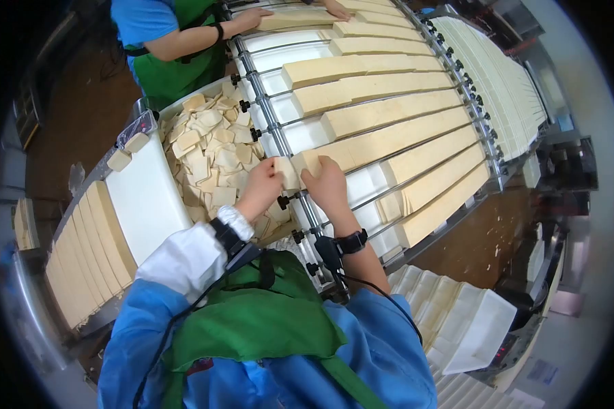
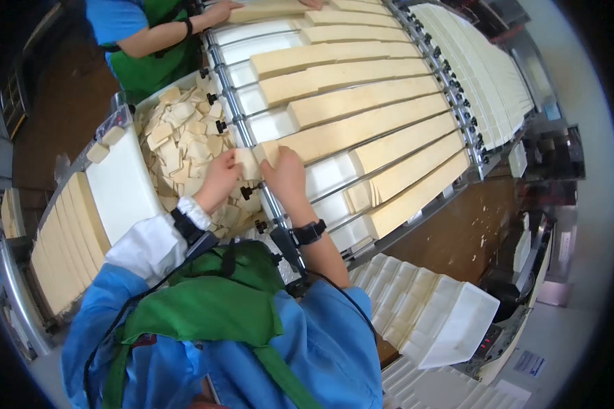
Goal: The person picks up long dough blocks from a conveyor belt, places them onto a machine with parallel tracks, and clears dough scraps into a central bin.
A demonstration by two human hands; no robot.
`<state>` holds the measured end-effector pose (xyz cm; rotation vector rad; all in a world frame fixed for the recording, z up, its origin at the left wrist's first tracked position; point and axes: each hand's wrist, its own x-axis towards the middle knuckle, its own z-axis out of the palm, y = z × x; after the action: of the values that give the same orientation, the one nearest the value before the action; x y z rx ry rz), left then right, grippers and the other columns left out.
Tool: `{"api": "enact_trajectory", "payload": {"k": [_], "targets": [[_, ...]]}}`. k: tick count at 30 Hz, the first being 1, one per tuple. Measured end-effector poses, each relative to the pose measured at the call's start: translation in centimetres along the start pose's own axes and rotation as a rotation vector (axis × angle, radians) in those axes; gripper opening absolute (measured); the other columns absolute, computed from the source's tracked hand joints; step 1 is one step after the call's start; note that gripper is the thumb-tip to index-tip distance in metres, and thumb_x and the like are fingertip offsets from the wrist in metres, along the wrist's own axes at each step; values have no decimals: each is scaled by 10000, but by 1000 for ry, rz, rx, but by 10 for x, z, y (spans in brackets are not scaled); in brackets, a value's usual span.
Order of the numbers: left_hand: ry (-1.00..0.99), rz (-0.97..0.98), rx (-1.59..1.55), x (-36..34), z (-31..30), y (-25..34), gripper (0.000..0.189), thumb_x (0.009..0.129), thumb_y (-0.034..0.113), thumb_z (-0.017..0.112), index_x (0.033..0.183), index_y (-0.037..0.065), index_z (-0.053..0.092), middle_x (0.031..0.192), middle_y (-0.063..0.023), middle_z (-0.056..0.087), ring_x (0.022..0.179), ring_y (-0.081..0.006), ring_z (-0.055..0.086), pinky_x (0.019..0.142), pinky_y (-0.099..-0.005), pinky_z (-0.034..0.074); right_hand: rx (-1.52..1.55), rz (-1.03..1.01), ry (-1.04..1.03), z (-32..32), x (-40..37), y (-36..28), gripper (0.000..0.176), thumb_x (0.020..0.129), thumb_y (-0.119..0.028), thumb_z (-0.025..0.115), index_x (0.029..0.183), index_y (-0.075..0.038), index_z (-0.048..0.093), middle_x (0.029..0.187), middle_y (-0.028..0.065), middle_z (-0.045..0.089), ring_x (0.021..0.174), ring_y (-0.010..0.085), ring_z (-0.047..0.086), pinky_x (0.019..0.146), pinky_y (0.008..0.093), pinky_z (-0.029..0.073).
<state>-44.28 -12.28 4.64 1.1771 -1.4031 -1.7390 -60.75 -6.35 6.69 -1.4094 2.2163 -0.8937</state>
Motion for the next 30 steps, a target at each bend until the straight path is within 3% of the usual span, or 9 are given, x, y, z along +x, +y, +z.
{"api": "enact_trajectory", "payload": {"k": [4,6,9,14,17,19,23,27,30], "targets": [[255,-26,83,-28,-47,11,470,950,64,586,1408,-15,518,1083,-174,722,982,-214,698,817,-326,551,6,-241,188,-8,29,1,538,829,-274,767,1196,93,626,1092,287,673,1049,439,660,895,474,543],[448,137,308,-34,-68,-8,589,937,121,651,1475,5,440,1243,-225,648,1142,-276,640,887,-355,545,-62,-248,193,0,62,2,496,839,-256,752,1181,82,626,1086,286,665,1051,451,649,906,490,536],[395,55,320,-56,-88,-9,632,918,169,707,1473,19,444,1350,-254,558,1234,-319,577,941,-380,533,-224,-157,117,16,100,12,482,835,-253,753,1164,78,632,1078,293,658,1048,465,640,925,496,529],[499,-23,170,-81,-105,2,593,882,137,740,1420,50,505,1280,-210,558,1154,-289,585,891,-378,543,-396,72,-151,34,117,16,645,787,-304,790,1273,69,590,1172,295,636,1154,452,598,999,493,490],[530,115,292,-83,-120,-21,570,861,125,747,1381,59,522,1249,-189,560,1130,-286,583,880,-386,552,-928,-212,352,43,113,11,749,737,-294,728,1368,48,511,1195,191,596,1079,309,565,912,437,459],[545,107,295,-93,-126,-17,577,857,144,753,1379,58,522,1230,-193,564,1122,-298,588,880,-393,555,-929,71,190,45,138,28,911,704,-400,779,1434,37,455,1200,183,590,1135,345,548,928,517,450],[633,68,296,-118,-159,-30,581,849,150,755,1371,53,520,1202,-182,571,1107,-298,594,881,-387,556,-918,167,171,17,132,13,962,650,-496,841,1385,20,495,1334,214,569,1245,378,516,989,571,425],[740,7,253,-151,-198,-60,564,831,129,746,1344,47,527,1141,-153,568,1041,-265,592,825,-372,560,-1024,-115,376,35,124,-19,945,635,-526,884,1356,-17,543,1370,204,543,1271,372,508,1047,616,378],[864,-81,100,-180,-226,-96,622,782,102,753,1351,48,509,1007,-124,540,880,-219,565,745,-353,525,-747,-520,-97,22,75,-144,770,743,-410,844,1330,7,573,1292,246,606,1233,398,548,1034,567,425]]}}
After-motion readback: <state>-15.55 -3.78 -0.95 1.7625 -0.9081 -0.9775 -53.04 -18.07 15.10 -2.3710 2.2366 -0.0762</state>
